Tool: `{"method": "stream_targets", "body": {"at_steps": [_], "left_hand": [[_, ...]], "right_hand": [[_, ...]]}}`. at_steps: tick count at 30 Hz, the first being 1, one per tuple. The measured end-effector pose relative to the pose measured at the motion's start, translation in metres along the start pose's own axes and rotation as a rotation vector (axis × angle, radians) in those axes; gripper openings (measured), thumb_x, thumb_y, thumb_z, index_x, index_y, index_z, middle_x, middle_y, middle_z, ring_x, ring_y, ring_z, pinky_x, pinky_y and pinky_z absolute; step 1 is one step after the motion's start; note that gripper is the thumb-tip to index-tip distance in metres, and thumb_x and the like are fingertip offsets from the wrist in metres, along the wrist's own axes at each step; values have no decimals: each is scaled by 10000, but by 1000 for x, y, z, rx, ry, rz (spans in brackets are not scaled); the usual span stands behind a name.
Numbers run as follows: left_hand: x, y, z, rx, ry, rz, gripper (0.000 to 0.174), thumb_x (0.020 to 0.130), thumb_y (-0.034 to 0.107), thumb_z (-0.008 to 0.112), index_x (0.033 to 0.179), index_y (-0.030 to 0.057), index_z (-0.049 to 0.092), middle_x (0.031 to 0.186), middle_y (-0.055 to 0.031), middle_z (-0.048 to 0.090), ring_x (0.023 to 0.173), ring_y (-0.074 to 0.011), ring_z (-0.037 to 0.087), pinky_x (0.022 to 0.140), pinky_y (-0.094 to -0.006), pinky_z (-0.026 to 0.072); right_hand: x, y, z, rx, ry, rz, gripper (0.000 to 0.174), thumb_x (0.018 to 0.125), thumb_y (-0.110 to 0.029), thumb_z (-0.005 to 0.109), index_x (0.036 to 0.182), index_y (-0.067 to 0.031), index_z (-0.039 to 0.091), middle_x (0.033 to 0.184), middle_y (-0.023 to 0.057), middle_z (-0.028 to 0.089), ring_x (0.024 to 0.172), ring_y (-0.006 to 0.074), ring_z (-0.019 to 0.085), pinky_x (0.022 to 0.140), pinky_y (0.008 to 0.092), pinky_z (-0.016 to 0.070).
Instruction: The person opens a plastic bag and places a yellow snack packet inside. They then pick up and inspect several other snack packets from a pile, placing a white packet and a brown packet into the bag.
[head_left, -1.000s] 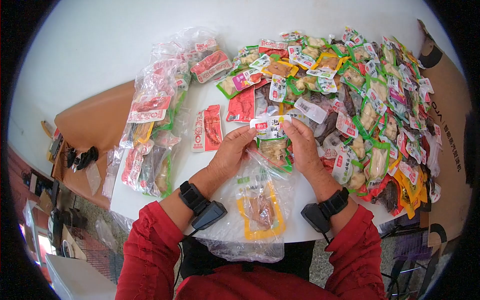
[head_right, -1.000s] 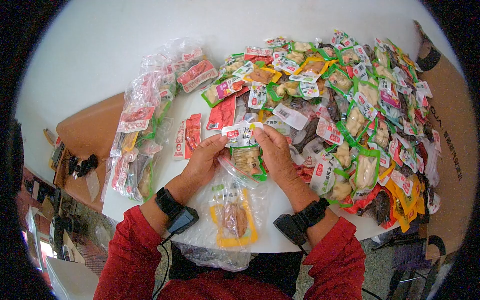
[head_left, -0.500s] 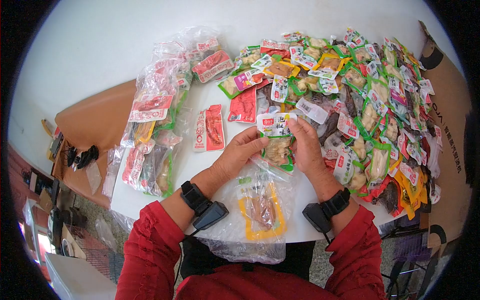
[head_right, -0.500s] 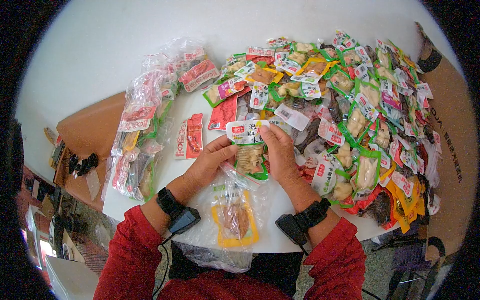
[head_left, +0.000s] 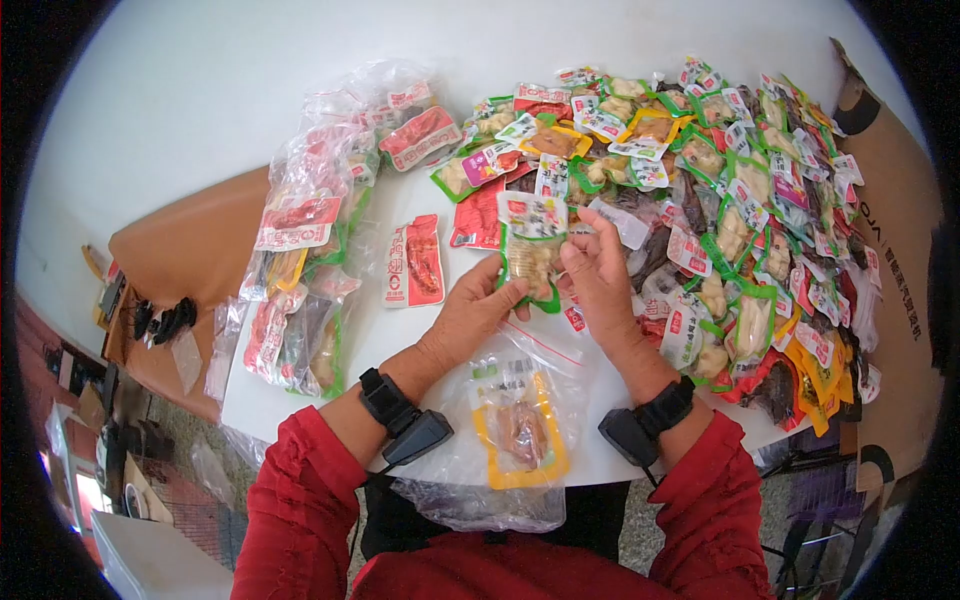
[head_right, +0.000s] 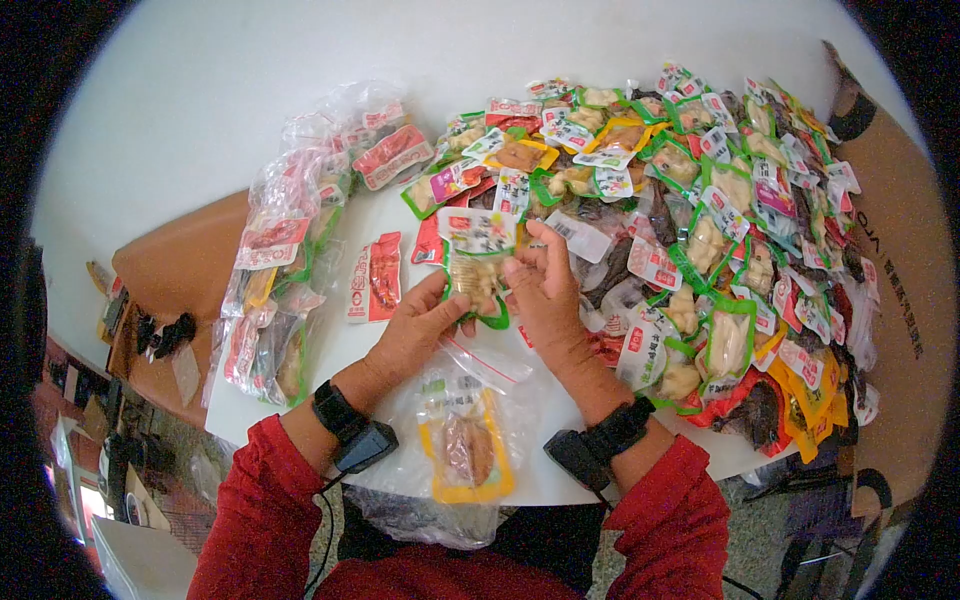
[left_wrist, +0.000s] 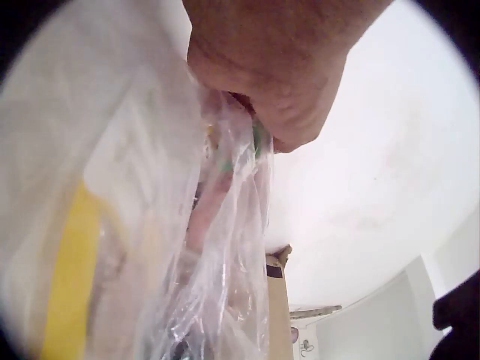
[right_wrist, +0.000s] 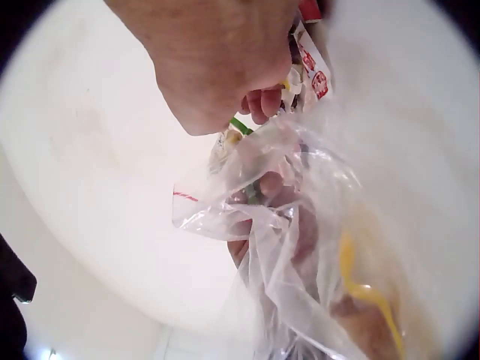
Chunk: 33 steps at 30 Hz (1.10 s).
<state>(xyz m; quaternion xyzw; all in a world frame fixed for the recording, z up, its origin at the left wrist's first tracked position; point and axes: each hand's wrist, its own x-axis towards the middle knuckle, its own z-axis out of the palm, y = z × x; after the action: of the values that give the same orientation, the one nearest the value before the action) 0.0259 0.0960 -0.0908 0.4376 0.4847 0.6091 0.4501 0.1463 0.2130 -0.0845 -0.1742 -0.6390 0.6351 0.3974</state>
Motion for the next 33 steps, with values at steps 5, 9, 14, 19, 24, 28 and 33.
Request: {"method": "stream_targets", "body": {"at_steps": [5,9,14,19,24,28,33], "left_hand": [[2,3,0,76,183,52,372,872,207,508,1195,57,400,862,-18,586,681,-71,512,614,-196,410],[-3,7,7,166,170,196,380,879,235,491,1204,63,397,780,-13,545,673,-55,493,590,-198,385],[-6,13,7,204,89,155,347,889,190,475,1199,54,400,690,-9,504,672,-69,485,625,-219,397],[1,1,0,63,235,96,232,882,243,480,1070,106,482,612,34,465,518,-35,374,467,-162,283],[0,4,-1,13,234,93,189,868,239,511,1002,105,506,646,43,466,561,-33,404,495,-170,312],[3,-3,-1,-70,329,23,204,856,240,539,995,92,545,804,16,576,685,-51,508,577,-175,389],[5,-9,-3,-102,337,37,202,861,272,534,899,83,595,685,68,511,575,-16,406,501,-176,327]], "right_hand": [[0,4,-2,-194,-182,-38,320,841,-200,533,1105,-35,459,928,75,536,743,107,530,666,250,457],[-6,1,4,-112,-270,-114,337,846,-221,530,1106,-22,451,945,69,541,783,121,542,692,264,458],[-2,13,-2,-74,-238,-50,324,862,-260,506,1086,-30,462,961,46,553,786,121,552,669,262,473],[-4,-3,3,98,-181,85,322,876,-278,466,1113,-65,422,904,28,559,765,84,549,518,217,475],[-5,-5,-1,-6,-289,72,335,871,-261,473,1127,-55,402,905,39,552,759,72,537,531,214,466],[-8,1,5,-12,-377,-25,356,856,-254,497,1117,-31,403,883,35,543,737,73,516,619,221,447],[-4,11,-4,-112,-420,43,297,847,-215,515,1057,-10,470,868,28,557,765,72,510,686,229,435]]}}
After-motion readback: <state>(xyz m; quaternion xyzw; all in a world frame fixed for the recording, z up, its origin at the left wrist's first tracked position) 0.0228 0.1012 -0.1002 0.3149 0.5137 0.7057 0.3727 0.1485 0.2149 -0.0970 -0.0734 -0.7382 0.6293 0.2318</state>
